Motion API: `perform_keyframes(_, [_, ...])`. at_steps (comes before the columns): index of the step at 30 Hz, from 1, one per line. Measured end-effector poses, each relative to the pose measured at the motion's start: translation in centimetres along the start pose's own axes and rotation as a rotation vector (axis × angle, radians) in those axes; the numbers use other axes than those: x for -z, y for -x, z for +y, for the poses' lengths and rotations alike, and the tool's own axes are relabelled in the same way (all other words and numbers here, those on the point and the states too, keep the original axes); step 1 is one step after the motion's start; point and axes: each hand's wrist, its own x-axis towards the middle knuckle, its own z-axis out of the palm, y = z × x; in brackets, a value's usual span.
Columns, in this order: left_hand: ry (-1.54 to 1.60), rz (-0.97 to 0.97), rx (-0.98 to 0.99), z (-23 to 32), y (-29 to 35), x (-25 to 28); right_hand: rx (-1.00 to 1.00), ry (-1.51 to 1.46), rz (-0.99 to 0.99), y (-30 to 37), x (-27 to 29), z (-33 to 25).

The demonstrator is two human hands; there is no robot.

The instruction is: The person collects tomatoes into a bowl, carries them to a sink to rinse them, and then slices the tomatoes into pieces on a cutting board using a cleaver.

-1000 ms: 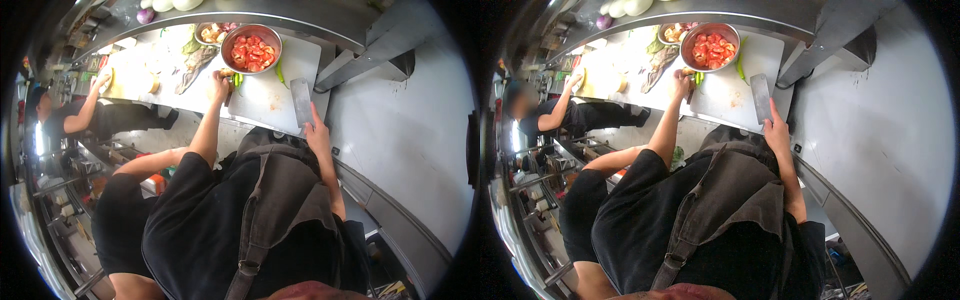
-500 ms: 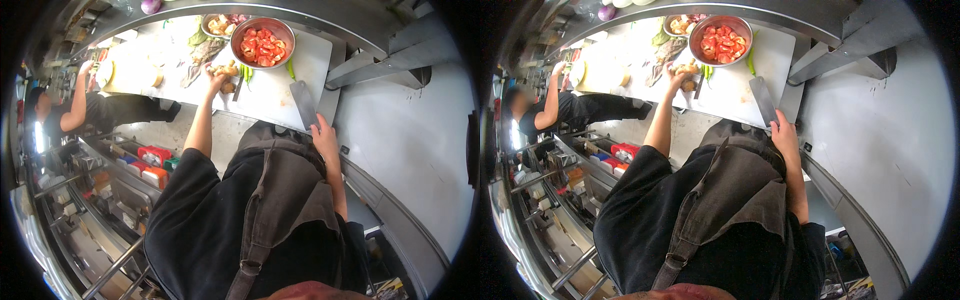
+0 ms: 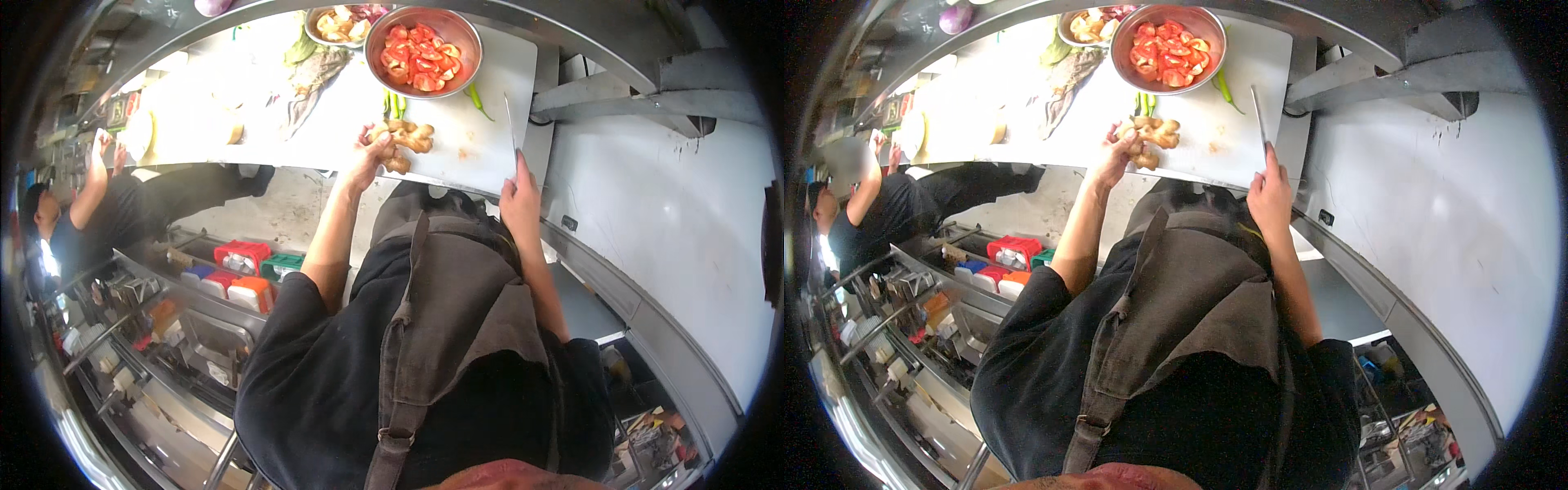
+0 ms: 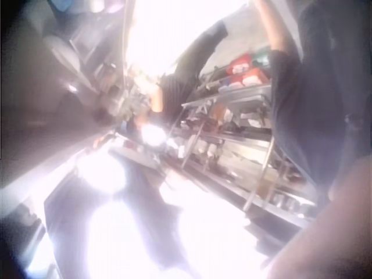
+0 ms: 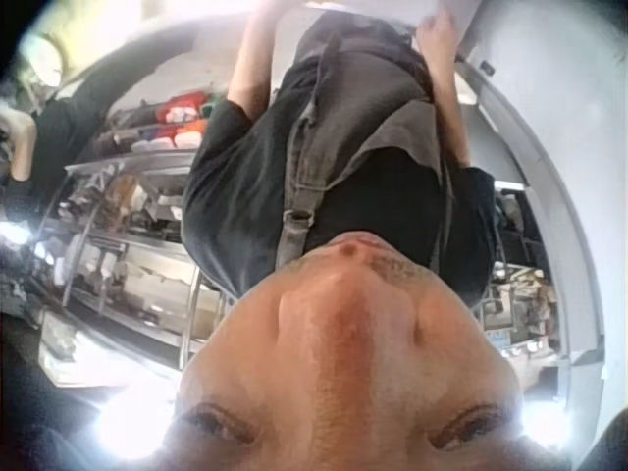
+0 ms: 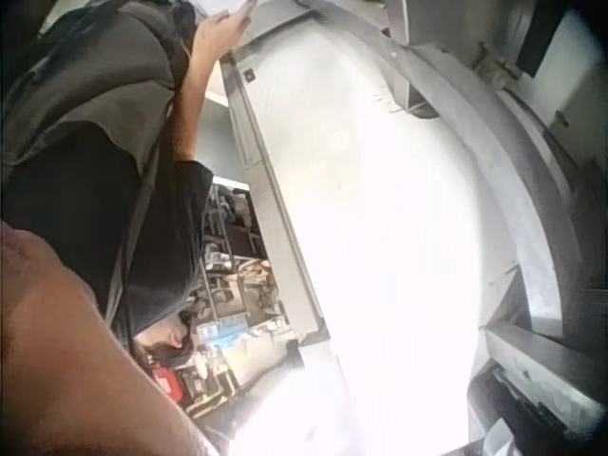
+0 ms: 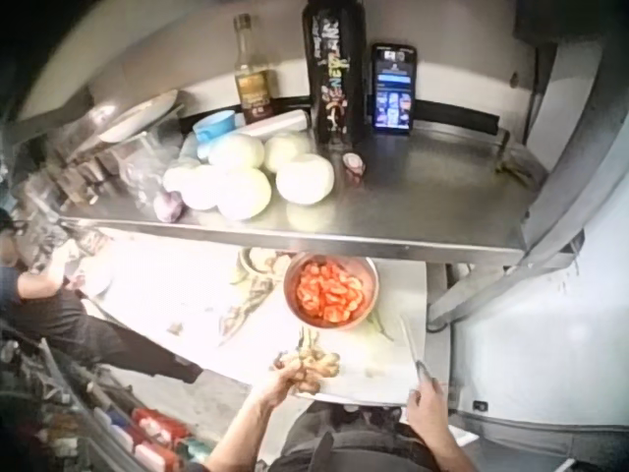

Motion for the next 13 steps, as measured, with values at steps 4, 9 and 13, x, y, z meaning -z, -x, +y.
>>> perform_keyframes(4, [0.045, -0.047, 0.113, -0.2, -0.3, -1.8, -0.036, 0.042, 0.064, -3.4, -3.7, -1.5])
perform_keyframes(9, [0.087, -0.255, 0.196, 0.7, -0.4, -4.2, 0.021, 0.234, 0.109, -6.7, -6.0, -0.7])
perform_keyframes(13, [-0.129, -0.354, 0.246, 0.0, -1.6, -3.4, -0.115, -0.297, -0.173, -6.6, -3.7, -5.4])
